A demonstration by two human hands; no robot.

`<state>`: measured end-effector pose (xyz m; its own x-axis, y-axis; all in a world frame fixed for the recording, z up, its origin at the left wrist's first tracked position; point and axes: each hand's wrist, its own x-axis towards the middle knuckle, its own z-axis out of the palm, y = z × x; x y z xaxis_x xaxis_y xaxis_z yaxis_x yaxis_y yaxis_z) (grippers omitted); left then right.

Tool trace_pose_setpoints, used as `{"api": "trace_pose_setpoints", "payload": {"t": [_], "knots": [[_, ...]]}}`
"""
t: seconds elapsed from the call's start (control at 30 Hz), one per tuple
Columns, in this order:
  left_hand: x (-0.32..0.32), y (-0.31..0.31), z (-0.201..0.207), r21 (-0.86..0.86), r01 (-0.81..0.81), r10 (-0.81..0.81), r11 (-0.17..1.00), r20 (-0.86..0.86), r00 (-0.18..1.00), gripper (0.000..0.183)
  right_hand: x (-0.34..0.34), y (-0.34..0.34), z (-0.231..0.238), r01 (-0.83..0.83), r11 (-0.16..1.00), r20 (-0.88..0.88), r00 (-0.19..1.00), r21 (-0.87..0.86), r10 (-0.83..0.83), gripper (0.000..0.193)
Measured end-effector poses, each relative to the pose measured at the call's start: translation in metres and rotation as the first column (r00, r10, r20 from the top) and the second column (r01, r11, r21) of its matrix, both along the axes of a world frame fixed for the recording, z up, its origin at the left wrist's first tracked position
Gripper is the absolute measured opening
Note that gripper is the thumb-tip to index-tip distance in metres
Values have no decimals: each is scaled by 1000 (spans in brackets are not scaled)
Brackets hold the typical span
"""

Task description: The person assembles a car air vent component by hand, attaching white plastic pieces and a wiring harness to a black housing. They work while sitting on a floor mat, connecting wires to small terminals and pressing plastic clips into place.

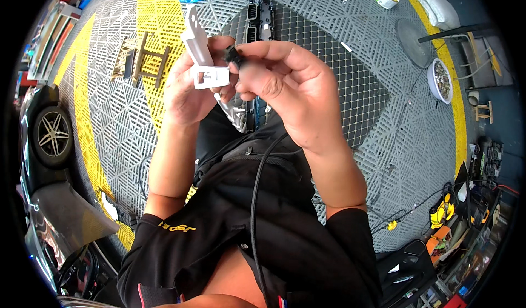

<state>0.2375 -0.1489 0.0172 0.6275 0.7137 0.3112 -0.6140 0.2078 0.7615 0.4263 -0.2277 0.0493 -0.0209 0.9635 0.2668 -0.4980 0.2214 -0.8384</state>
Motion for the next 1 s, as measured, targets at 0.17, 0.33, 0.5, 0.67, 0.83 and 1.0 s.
{"api": "trace_pose_setpoints", "payload": {"t": [0.17, 0.33, 0.5, 0.67, 0.83, 1.0], "knots": [[-2, 3, -4, 92, 42, -48, 995, 74, 996, 63, -11, -11, 6, 88, 996, 64, 994, 33, -90, 33], [-3, 1, 4, 71, 20, -17, 997, -41, 999, 62, -5, -8, 13, 106, 987, 151, 981, 121, -124, 32], [-5, 3, 16, 30, 146, -131, 989, -286, 949, 68, 23, 5, 26, 131, 902, 595, 711, 412, -375, 24], [6, 2, 6, -60, 148, -158, 987, -251, 955, 55, 31, 5, 30, 104, 887, 751, 493, 450, -439, 24], [12, -3, -12, -184, 201, -223, 962, -110, 969, 49, 32, 5, 29, 96, 910, 797, 452, 403, -401, 22], [22, -6, -25, -92, -43, 29, 995, -147, 989, 30, 34, 7, 15, 189, 920, 753, 530, 342, -389, 23]]}}
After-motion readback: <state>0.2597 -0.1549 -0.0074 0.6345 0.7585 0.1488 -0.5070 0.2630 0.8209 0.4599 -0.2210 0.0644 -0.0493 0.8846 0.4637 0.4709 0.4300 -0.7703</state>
